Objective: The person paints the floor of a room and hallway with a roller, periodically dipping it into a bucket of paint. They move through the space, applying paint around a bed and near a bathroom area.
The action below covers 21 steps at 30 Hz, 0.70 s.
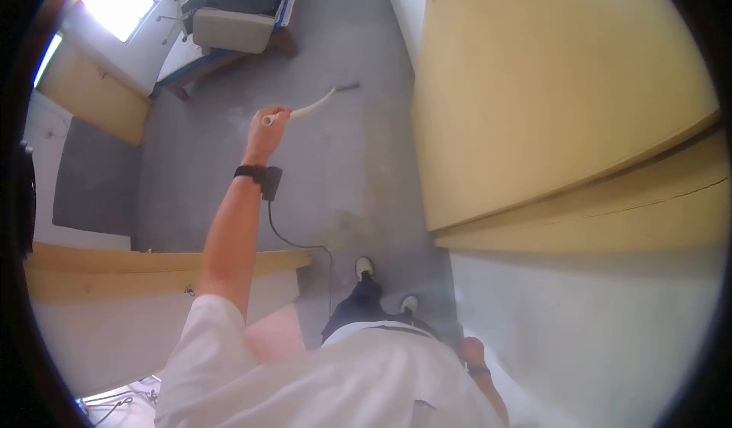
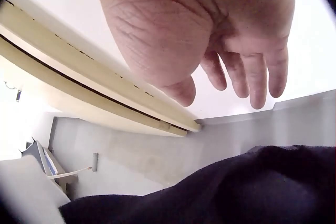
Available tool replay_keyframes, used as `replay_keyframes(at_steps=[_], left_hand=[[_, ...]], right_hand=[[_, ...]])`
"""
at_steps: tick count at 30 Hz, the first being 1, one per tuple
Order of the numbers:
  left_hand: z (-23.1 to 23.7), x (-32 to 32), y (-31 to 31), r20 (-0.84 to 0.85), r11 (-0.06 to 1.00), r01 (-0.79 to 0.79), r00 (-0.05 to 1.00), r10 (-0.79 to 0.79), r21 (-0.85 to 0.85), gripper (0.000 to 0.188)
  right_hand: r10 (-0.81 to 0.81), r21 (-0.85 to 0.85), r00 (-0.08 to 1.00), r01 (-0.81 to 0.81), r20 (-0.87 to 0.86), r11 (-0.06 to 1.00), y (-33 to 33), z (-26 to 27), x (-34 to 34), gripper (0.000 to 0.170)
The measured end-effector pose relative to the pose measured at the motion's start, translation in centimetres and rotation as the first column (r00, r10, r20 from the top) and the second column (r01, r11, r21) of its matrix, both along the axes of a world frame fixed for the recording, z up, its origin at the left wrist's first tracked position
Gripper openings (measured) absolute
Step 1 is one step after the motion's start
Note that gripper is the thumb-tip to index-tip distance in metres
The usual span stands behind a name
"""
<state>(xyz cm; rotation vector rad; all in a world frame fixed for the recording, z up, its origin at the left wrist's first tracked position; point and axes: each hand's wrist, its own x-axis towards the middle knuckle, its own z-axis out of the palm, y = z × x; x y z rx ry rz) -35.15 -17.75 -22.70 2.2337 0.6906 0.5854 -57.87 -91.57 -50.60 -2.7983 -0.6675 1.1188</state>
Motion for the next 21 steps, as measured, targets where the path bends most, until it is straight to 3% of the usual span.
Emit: replay_keyframes(at_steps=[1,2,3,4,6,7,8,10,11,13,15,17,19,21], left_hand=[[-0.5,0.9,0.1,0.003,0.999,-0.027,1.0,0.027,-0.017,0.03],[-1.3,1.3,0.3,0.001,0.999,-0.025,1.0,0.025,-0.022,0.03],[-2.3,1.5,0.5,-0.02,0.998,-0.046,0.999,0.045,-0.042,0.029],[-3.3,1.3,0.5,-0.042,0.996,-0.068,0.997,0.066,-0.06,0.028],[-5.3,-1.0,0.7,0.034,1.0,-0.013,0.999,0.014,-0.025,0.027],[-5.7,-2.7,0.4,0.112,0.999,0.04,0.993,-0.042,0.017,0.027],[-5.4,-4.7,-0.4,0.08,0.999,0.036,0.996,-0.034,-0.024,0.026],[-4.3,-10.0,-2.4,0.065,0.998,0.059,0.996,-0.059,-0.006,0.023],[-3.7,-13.0,-3.6,0.081,0.995,0.089,0.992,-0.093,0.054,0.021],[-1.0,-19.3,-7.2,0.076,0.989,0.146,0.986,-0.146,0.003,0.014],[1.5,-25.4,-11.1,0.11,0.985,0.172,0.979,-0.17,-0.009,0.014],[6.4,-31.1,-15.8,-0.041,0.985,0.121,0.991,-0.127,-0.12,0.016],[10.1,-35.7,-20.0,-0.061,0.995,0.101,0.993,-0.102,-0.006,0.018],[13.0,-40.6,-22.9,-0.103,0.993,0.113,0.988,-0.117,-0.045,0.015]], right_hand=[[-0.296,0.097,0.955,0.294,0.006,0.951,0.7,0.2,-0.8,0.017],[-0.563,0.192,0.826,0.555,-0.018,0.809,1.2,0.4,-1.5,0.017],[-0.574,0.24,0.809,0.586,-0.127,0.774,0.3,-0.8,-1.8,0.019],[-0.573,0.234,0.809,0.587,-0.13,0.775,-0.2,-2.4,-2.3,0.019],[-0.733,0.361,0.643,0.753,-0.223,0.551,-2.4,-7.2,-3.4,0.017],[-0.729,0.36,0.646,0.751,-0.226,0.553,-3.6,-8.6,-3.0,0.017],[-0.584,0.383,0.78,0.622,-0.226,0.683,-5.0,-9.9,-2.5,0.024],[-0.404,0.411,0.887,0.462,-0.224,0.786,-5.2,-9.6,-1.8,0.038],[-0.487,0.299,0.818,0.568,-0.306,0.767,-3.7,-7.3,-0.4,0.038],[-0.781,0.011,0.355,0.913,-0.514,0.408,2.1,0.9,3.2,0.04],[-0.769,0.013,0.415,0.883,-0.487,0.469,3.6,1.7,5.5,0.041],[-0.747,0.017,0.476,0.848,-0.465,0.53,4.0,0.5,6.2,0.042],[-0.562,0.131,0.737,0.642,-0.375,0.755,3.3,-3.4,7.8,0.041],[-0.502,0.157,0.777,0.589,-0.38,0.792,4.6,-4.2,8.5,0.039]])
